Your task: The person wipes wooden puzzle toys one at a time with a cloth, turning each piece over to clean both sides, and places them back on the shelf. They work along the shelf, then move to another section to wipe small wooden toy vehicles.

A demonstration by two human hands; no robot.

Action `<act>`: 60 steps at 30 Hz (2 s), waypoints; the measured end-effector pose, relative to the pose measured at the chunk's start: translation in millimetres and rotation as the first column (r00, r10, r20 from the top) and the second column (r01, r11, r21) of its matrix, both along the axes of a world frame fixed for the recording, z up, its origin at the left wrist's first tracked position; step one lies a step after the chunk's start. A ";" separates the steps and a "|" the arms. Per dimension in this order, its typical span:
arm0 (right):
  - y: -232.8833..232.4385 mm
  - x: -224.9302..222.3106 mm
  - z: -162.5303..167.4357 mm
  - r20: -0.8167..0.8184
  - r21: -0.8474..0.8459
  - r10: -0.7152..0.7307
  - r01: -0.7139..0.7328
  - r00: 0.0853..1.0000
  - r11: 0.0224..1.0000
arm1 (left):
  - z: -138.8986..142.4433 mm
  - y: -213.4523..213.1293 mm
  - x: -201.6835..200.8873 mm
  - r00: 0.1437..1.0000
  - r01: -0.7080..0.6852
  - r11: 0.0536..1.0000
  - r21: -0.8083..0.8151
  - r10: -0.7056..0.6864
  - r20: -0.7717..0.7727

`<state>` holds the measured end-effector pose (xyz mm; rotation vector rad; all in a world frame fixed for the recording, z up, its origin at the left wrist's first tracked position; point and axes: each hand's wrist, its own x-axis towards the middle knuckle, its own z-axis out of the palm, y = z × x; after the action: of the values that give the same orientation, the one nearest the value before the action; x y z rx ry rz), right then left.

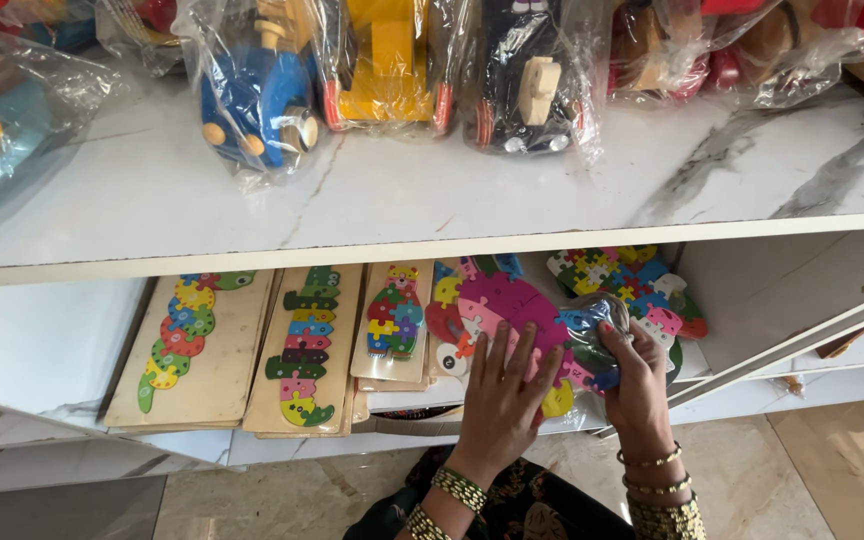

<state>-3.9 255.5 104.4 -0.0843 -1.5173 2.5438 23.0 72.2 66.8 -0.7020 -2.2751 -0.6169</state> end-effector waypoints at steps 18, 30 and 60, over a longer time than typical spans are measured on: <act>-49.9 13.4 17.7 -0.060 0.044 -0.217 0.219 0.974 0.975 | -10.3 3.2 7.7 0.910 0.194 0.585 0.787 -0.407 0.078; -42.3 -37.1 -122.9 0.012 -0.304 -0.046 0.047 0.999 0.952 | -71.7 -13.0 -17.6 0.833 -0.219 -0.154 0.963 -0.544 0.103; -119.2 -23.0 -48.7 -0.441 0.888 0.401 0.455 0.803 0.065 | -91.8 -56.7 -26.1 0.648 -0.219 -0.092 0.971 -0.758 0.075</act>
<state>-26.9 136.3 55.7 0.8127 -2.4222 0.6028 -3.1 15.5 -25.1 -0.1293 -1.2105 -2.8473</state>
